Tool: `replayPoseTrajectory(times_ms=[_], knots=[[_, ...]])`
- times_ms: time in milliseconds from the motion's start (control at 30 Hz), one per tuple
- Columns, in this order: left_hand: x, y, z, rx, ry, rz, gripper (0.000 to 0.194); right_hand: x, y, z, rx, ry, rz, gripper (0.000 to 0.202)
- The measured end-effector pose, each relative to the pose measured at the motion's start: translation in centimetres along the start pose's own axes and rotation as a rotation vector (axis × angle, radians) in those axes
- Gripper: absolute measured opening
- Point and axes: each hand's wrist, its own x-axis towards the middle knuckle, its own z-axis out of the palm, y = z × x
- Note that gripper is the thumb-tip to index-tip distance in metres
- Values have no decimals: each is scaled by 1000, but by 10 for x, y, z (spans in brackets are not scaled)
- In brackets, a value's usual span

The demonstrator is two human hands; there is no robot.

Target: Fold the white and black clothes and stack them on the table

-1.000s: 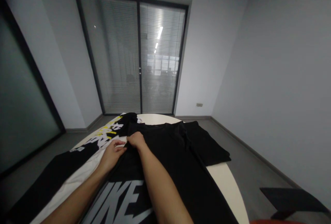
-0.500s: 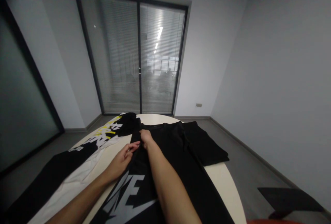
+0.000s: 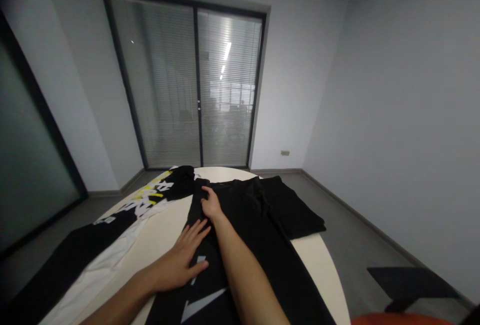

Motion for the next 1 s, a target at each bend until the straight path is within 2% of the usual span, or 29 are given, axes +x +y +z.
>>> replayPoseTrajectory(times_ms=[100,233,367,433,500,633,733,833,933,1000], knots=[[-1,2,1,-3,-29,1,75,-3,0,-12,-126,2,-51,53],[-2,-1,-9,18,0,-106,63,-16,-1,-32,-330,-10,-86,51],[-1,-7,-20,116,55,-173,59,-38,0,-51,-680,-176,-115,57],[-1,-10,-19,174,80,-208,58,-50,4,-56,-765,-275,-99,65],[-2,-12,-15,217,93,-246,60,-58,10,-57,-809,-323,-101,70],[-2,-14,-6,255,88,-278,65,-62,20,-54,-855,-240,-174,67],[-1,-16,-8,289,78,-264,63,-61,17,-52,-865,-213,-195,63],[1,-21,-16,313,115,-208,53,-67,6,-53,-909,-149,-238,55],[3,-29,-25,305,171,-120,46,-86,-12,-55,-989,-80,-332,33],[4,-34,-28,280,180,-64,45,-103,-24,-57,-1002,-172,-448,20]])
